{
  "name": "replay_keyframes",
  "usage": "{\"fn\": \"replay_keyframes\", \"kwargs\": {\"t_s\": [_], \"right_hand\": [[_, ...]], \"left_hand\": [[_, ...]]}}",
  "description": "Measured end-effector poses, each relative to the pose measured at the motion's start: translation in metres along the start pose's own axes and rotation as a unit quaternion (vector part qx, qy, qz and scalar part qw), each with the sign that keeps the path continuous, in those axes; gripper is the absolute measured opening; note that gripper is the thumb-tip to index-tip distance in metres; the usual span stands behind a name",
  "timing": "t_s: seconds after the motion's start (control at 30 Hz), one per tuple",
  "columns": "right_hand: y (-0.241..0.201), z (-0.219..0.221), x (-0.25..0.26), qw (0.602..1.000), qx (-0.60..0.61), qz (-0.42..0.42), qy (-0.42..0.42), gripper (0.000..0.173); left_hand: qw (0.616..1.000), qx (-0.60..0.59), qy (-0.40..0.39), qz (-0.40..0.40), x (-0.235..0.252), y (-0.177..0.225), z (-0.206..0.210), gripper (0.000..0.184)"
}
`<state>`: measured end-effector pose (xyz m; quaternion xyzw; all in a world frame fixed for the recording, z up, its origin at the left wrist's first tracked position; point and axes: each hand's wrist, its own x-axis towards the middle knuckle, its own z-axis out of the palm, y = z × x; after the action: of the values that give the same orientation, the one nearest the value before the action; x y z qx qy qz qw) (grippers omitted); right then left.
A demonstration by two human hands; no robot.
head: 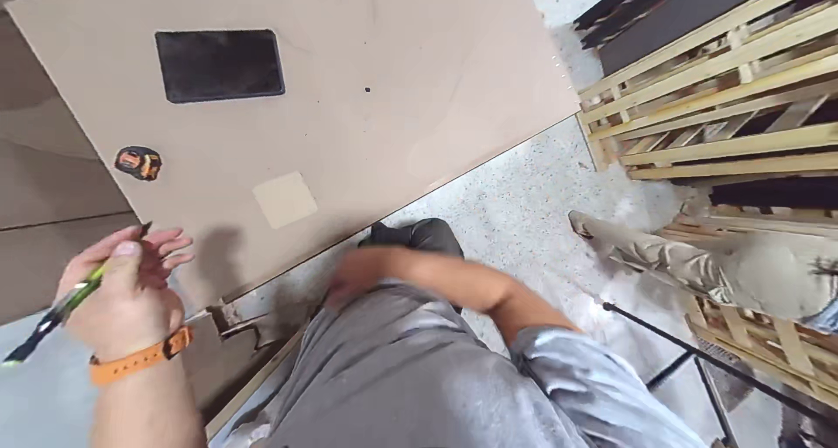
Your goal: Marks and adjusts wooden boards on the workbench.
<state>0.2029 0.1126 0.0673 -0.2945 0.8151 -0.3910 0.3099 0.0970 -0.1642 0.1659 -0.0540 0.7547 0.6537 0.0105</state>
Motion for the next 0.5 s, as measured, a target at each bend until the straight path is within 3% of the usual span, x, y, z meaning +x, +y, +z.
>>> {"fn": "replay_keyframes", "kwargs": {"t_s": [0.03,0.1,0.17,0.23,0.33,0.4,0.5], "right_hand": [[-0.042,0.003,0.01,0.997,0.021,-0.053,-0.044,0.035],[-0.074,-0.006,0.003,0.995,0.017,-0.095,-0.009,0.036],[-0.044,-0.034,-0.031,0.993,-0.02,-0.047,0.104,0.037],[0.008,-0.065,-0.086,0.978,-0.03,0.053,0.2,0.03],[0.067,-0.095,-0.205,0.923,0.049,0.228,0.307,0.039],[0.096,-0.086,-0.292,0.872,0.119,0.304,0.366,0.051],[0.128,-0.049,-0.4,0.795,0.22,0.352,0.443,0.073]], "left_hand": [[1.0,-0.009,-0.013,0.013,0.003,0.004,0.01,0.034],[0.999,-0.025,-0.034,0.031,0.002,0.011,0.03,0.033],[0.996,-0.045,-0.058,0.051,-0.003,0.016,0.049,0.031],[0.994,-0.052,-0.074,0.069,-0.012,0.021,0.067,0.031],[0.995,-0.044,-0.059,0.064,-0.038,0.022,0.089,0.032],[0.999,-0.023,-0.034,0.032,-0.064,0.018,0.106,0.032],[0.994,0.068,-0.003,-0.084,-0.108,-0.009,0.144,0.034]]}}
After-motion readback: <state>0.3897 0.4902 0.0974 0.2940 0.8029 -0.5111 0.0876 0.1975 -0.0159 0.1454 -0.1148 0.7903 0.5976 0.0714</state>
